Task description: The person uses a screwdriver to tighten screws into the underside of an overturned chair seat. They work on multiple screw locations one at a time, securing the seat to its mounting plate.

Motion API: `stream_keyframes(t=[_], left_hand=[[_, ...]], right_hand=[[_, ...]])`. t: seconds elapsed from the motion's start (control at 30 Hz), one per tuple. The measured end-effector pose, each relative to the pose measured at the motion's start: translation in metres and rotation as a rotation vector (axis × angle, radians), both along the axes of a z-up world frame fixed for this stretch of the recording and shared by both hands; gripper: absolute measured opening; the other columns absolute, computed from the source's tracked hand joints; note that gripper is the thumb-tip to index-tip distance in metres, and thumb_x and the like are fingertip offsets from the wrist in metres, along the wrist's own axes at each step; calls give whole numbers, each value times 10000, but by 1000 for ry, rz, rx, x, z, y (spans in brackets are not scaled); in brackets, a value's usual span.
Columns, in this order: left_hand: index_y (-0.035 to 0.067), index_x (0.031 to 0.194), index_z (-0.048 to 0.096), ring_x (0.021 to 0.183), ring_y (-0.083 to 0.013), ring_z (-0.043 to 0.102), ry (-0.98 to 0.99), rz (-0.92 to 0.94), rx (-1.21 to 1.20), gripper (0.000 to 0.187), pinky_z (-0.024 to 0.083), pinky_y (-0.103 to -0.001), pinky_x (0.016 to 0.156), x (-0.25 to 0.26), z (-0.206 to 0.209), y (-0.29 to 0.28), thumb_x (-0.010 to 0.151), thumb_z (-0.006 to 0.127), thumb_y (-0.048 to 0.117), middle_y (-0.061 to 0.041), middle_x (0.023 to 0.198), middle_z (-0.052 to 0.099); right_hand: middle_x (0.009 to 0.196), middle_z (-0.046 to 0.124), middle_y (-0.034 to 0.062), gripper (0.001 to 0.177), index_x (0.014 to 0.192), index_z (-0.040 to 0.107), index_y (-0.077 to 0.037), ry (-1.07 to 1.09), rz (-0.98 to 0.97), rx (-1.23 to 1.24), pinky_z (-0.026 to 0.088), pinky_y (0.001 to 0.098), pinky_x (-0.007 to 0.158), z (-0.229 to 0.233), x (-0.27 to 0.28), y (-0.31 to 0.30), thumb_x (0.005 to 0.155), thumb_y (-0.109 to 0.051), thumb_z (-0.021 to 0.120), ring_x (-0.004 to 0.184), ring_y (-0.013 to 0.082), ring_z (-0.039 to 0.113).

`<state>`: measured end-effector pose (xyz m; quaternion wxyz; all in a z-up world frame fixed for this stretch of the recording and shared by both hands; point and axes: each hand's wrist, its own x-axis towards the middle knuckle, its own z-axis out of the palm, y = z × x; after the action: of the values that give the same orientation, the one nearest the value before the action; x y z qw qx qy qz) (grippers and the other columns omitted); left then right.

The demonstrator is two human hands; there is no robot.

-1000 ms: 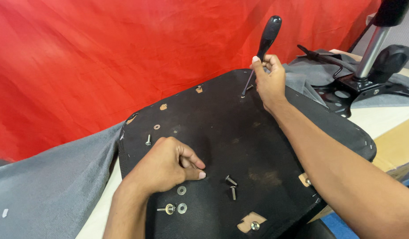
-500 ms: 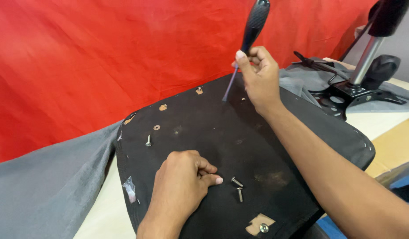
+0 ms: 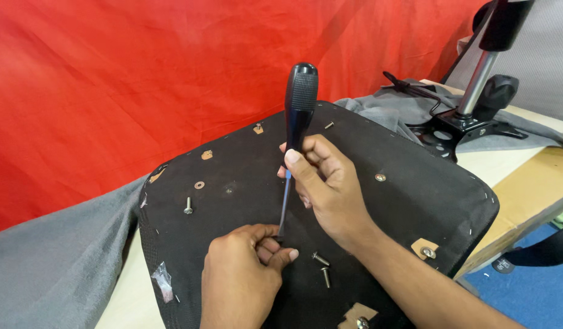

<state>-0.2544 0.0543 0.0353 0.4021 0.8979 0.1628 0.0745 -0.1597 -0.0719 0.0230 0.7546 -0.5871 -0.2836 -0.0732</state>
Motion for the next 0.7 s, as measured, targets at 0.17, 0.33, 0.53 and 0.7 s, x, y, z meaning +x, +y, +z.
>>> stream_keyframes(t=[0.17, 0.33, 0.53, 0.7], left_hand=[[129, 1013, 827, 566, -127, 671, 71, 22, -68, 359, 543, -297, 610, -2, 4, 1, 694, 953, 236, -41, 639, 734], [81, 1004, 805, 500, -139, 623, -13, 6, -134, 381, 509, -299, 553, -2, 4, 2, 672, 950, 199, -70, 582, 708], [35, 944, 808, 517, -147, 584, -97, -76, -61, 334, 513, -297, 559, -3, -5, 6, 689, 945, 202, -83, 650, 684], [71, 977, 816, 548, -99, 621, -200, -125, -90, 330, 549, -259, 570, -1, -11, 6, 675, 918, 153, -46, 709, 717]], right_hand=[[866, 695, 51, 231, 1137, 627, -15, 30, 52, -22, 387, 183, 496, -10, -4, 0, 1030, -217, 592, 546, 7, 446], [880, 640, 28, 271, 1207, 633, 4, -63, 30, -124, 507, 202, 672, -14, -9, -1, 1054, -216, 594, 702, 26, 549], [962, 672, 24, 293, 1231, 620, 17, -238, -16, -185, 582, 239, 850, -15, -13, -5, 1083, -229, 562, 910, 62, 650], [870, 597, 2, 317, 1277, 593, -11, -244, -90, -206, 442, 195, 611, -14, -16, -8, 1085, -252, 519, 696, 21, 511]])
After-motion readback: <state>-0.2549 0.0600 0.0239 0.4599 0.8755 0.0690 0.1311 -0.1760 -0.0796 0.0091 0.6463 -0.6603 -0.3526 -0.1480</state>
